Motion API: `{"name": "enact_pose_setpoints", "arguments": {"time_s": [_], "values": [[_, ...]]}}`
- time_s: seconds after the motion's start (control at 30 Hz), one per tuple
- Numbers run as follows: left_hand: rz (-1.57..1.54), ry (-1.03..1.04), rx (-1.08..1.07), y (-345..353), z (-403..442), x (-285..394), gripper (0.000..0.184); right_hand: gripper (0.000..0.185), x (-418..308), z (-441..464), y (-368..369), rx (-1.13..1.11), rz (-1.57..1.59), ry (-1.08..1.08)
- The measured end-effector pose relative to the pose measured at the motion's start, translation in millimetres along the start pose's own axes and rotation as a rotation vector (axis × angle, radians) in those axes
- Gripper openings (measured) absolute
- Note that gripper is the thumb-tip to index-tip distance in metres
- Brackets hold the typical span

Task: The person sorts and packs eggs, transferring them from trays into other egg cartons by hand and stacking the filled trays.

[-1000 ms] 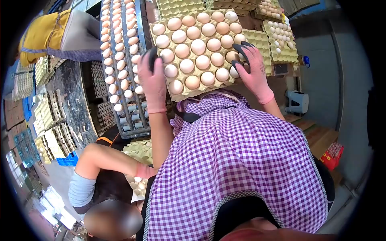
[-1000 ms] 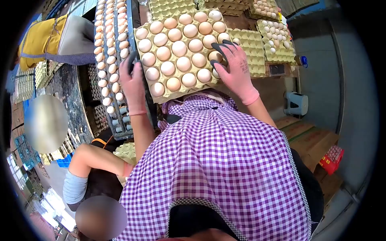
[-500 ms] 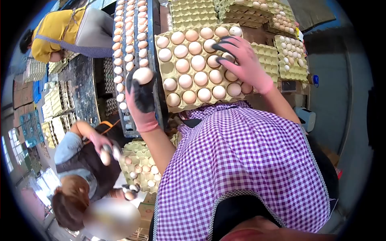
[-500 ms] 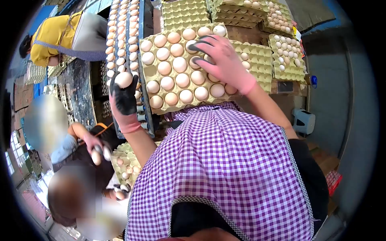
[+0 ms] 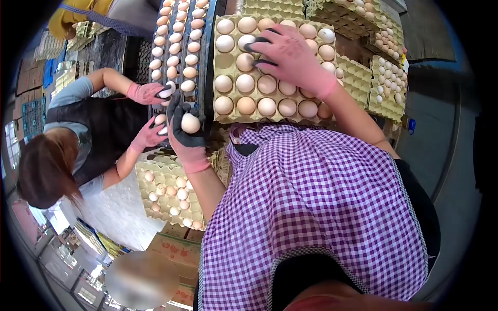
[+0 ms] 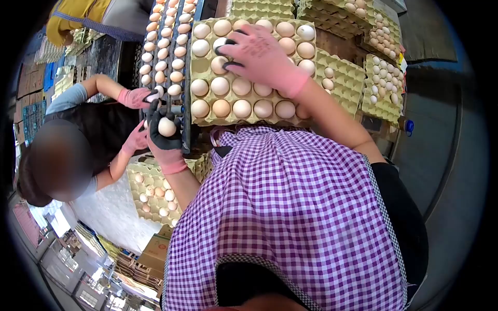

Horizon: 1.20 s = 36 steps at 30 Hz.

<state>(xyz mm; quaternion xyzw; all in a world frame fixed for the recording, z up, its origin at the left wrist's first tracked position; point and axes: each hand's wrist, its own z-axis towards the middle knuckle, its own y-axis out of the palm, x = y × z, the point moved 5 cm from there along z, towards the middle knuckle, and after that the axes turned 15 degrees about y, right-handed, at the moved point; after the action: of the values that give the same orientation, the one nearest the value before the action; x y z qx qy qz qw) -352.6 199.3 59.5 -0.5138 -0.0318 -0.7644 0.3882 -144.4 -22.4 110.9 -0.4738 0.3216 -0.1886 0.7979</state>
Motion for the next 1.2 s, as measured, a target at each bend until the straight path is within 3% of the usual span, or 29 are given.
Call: {"name": "enact_pose_setpoints", "arguments": {"time_s": [0.03, 0.1, 0.17, 0.2, 0.23, 0.3, 0.33, 0.37, 0.43, 0.5, 0.53, 0.57, 0.63, 0.67, 0.7, 0.77, 0.8, 0.83, 0.9, 0.93, 0.97, 1.07, 1.13, 1.2], "values": [[-0.151, -0.054, 0.071, 2, 10, -2, 0.053, 0.035, -10, 2, 9, -0.047, -0.138, -0.048], [-0.547, -0.352, 0.196, 9, 20, 1, 0.052, 0.038, -20, 5, 26, -0.103, -0.246, -0.079], [-0.081, 0.069, 0.002, 7, 36, 13, 0.040, 0.040, -25, 8, 26, -0.019, -0.285, -0.152], [-0.029, 0.148, -0.008, 12, 43, 30, 0.035, 0.039, -23, 7, 30, 0.145, -0.335, -0.237], [0.020, 0.228, -0.021, 17, 50, 48, 0.031, 0.039, -23, 6, 27, 0.146, -0.337, -0.230], [-0.334, -0.292, 0.018, 20, 48, 30, 0.029, 0.046, -16, 7, 23, -0.099, -0.232, -0.091], [0.006, -0.267, -0.260, 25, 47, 40, 0.036, 0.046, -12, 1, 21, -0.100, -0.237, -0.085], [0.387, 0.056, -0.576, 34, 49, 51, 0.046, 0.043, -1, -7, 10, 0.030, -0.101, -0.011], [0.572, 0.070, -0.770, 48, 25, 41, 0.047, 0.039, 16, -24, -10, 0.148, 0.026, 0.063], [0.589, 0.147, -0.822, 44, 30, 43, 0.052, 0.031, 45, -33, -17, -0.158, 0.739, 0.526], [0.615, 0.227, -0.876, 44, 34, 44, 0.057, 0.025, 50, -39, -29, -0.182, 0.836, 0.620], [0.606, 0.235, -0.886, 46, 38, 42, 0.057, 0.030, 64, -47, -29, -0.203, 0.846, 0.669], [0.547, 0.171, -0.959, 52, 44, 35, 0.059, 0.035, 72, -61, -36, -0.133, 1.164, 0.769], [0.525, 0.218, -0.998, 53, 49, 40, 0.062, 0.038, 77, -68, -28, -0.086, 1.484, 0.807], [0.518, 0.231, -1.004, 52, 51, 37, 0.062, 0.036, 69, -70, -34, -0.081, 1.802, 0.695], [0.212, 0.246, -0.758, 39, 54, 38, 0.060, 0.033, 66, -74, -35, -0.169, 1.953, 0.691], [-0.216, -0.170, -0.497, 30, 42, 25, 0.063, 0.032, 64, -74, -39, -0.148, 1.493, 0.712], [-0.409, -0.253, -0.324, 22, 32, 7, 0.060, 0.031, 58, -72, -41, -0.124, 1.035, 0.716], [-1.087, -0.436, -0.010, 29, 18, -4, 0.059, 0.027, 22, -58, -26, -0.193, 0.412, 0.391], [-1.370, -0.528, 0.051, 36, 16, -6, 0.060, 0.024, 3, -56, -19, -0.101, 0.096, 0.265], [-1.554, -0.613, 0.121, 46, 16, -5, 0.057, 0.024, -8, -50, 3, -0.254, -0.187, 0.171], [-1.737, -0.720, 0.034, 60, 16, -16, 0.050, 0.022, -22, -45, 24, -0.191, -0.353, 0.101], [-1.049, -0.545, 0.119, 56, 24, -7, 0.043, 0.025, -21, -41, 17, -0.371, -0.364, 0.084], [-1.060, -0.465, 0.058, 58, 39, 16, 0.043, 0.028, -5, -44, 5, -0.351, -0.198, 0.138]]}}
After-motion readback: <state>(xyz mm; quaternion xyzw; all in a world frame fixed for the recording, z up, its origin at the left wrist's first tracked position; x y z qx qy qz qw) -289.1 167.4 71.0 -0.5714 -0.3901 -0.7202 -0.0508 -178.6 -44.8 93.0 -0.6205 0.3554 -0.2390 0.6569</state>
